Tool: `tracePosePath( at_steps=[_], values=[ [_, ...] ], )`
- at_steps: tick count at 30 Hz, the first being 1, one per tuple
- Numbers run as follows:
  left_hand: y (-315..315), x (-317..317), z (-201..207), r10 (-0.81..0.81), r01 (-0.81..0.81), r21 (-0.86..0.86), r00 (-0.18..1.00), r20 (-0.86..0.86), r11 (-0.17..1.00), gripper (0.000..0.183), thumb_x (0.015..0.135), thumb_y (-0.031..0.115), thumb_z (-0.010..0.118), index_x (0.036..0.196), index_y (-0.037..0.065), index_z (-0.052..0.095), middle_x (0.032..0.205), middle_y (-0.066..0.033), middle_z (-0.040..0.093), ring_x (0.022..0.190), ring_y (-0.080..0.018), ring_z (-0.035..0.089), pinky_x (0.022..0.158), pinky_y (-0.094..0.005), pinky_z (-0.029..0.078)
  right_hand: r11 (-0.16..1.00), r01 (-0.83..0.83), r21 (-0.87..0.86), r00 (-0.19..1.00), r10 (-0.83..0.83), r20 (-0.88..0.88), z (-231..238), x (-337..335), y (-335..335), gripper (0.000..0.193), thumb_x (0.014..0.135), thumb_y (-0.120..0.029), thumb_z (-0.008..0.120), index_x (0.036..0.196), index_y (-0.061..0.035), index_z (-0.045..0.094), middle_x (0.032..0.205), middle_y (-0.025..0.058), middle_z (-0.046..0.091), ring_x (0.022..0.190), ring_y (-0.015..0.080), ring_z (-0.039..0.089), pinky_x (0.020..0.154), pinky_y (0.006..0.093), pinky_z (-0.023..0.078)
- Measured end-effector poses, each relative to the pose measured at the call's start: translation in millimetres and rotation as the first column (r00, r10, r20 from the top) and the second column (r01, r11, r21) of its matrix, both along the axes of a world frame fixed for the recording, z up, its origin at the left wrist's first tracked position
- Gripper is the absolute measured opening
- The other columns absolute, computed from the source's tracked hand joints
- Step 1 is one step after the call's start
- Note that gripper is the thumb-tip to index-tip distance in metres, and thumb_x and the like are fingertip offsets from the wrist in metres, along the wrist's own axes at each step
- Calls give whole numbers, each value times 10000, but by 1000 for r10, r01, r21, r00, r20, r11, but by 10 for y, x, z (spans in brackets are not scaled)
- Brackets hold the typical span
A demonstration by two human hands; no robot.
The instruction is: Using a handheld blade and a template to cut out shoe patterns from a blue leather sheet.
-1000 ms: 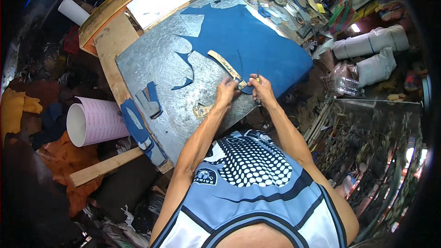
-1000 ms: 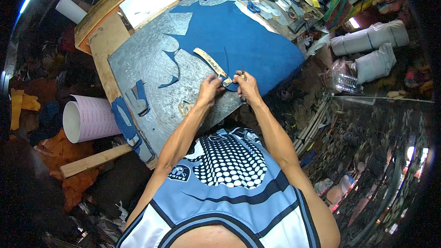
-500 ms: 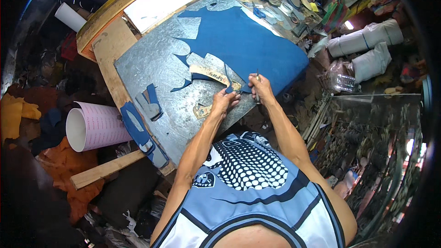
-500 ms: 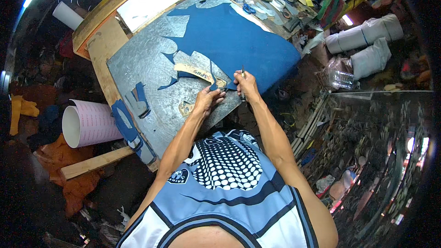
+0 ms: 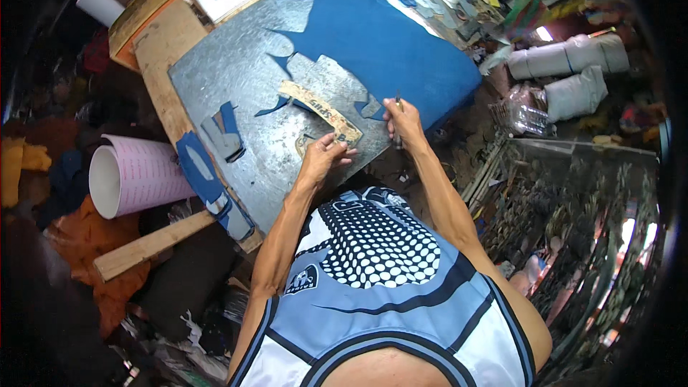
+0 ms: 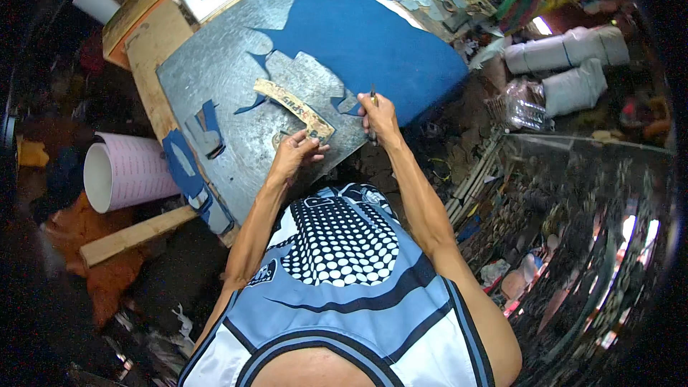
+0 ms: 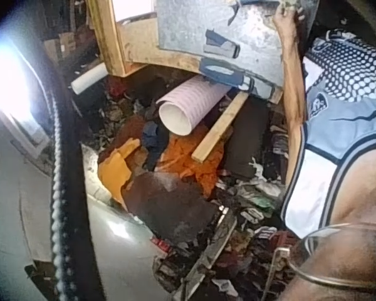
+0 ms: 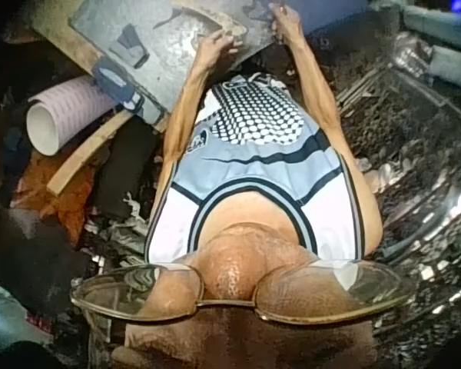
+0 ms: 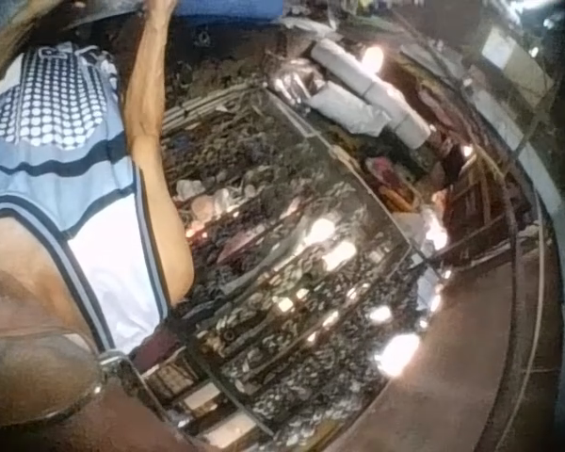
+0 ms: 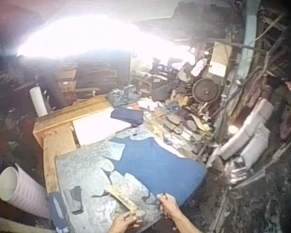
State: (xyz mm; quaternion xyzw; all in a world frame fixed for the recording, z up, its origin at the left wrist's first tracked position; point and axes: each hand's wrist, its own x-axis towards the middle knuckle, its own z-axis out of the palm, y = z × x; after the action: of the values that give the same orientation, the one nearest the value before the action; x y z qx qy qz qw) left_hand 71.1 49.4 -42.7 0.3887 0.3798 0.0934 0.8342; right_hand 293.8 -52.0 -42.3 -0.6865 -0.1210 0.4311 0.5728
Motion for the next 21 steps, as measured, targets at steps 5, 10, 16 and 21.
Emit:
tracePosePath(
  at_steps=[5, 10, 16, 21],
  values=[
    [-185, -223, 73, -72, 68, 57, 995, 66, 996, 420, 991, 162, 614, 1352, -33, 525, 1158, -109, 681, 954, -160, 696, 774, -255, 597, 950, -306, -63, 950, 309, 47, 502, -717, -126, 316, 907, -245, 732, 1107, -14, 649, 726, 15, 643, 499, 73, 536, 434, 227, 406],
    [-304, -310, -105, 156, -78, -315, 961, 228, 946, 449, 1033, 384, 539, 1291, 18, 578, 1137, -91, 666, 980, -148, 662, 835, -285, 574, 976, -217, -15, 974, 215, -77, 526, -979, -254, 223, 893, -122, 717, 1045, 1, 608, 750, 26, 646, 501, 73, 532, 451, 204, 409],
    [-204, -432, -168, 420, -322, -314, 847, 327, 893, 374, 1027, 307, 559, 1273, 30, 602, 1100, -62, 672, 983, -169, 657, 865, -308, 551, 953, -293, 78, 916, 303, -262, 340, -1155, -281, 323, 873, -105, 725, 1136, 25, 588, 785, 42, 658, 514, 90, 545, 459, 212, 427],
    [-126, -582, 13, 287, -256, 487, 958, 12, 835, 307, 954, 119, 583, 1183, -80, 626, 1022, -112, 703, 893, -225, 683, 819, -331, 555, 874, -486, 14, 850, 476, -225, 302, -1207, -160, 475, 886, -155, 720, 1296, 13, 547, 782, 42, 642, 515, 104, 559, 456, 229, 434]
  ],
)
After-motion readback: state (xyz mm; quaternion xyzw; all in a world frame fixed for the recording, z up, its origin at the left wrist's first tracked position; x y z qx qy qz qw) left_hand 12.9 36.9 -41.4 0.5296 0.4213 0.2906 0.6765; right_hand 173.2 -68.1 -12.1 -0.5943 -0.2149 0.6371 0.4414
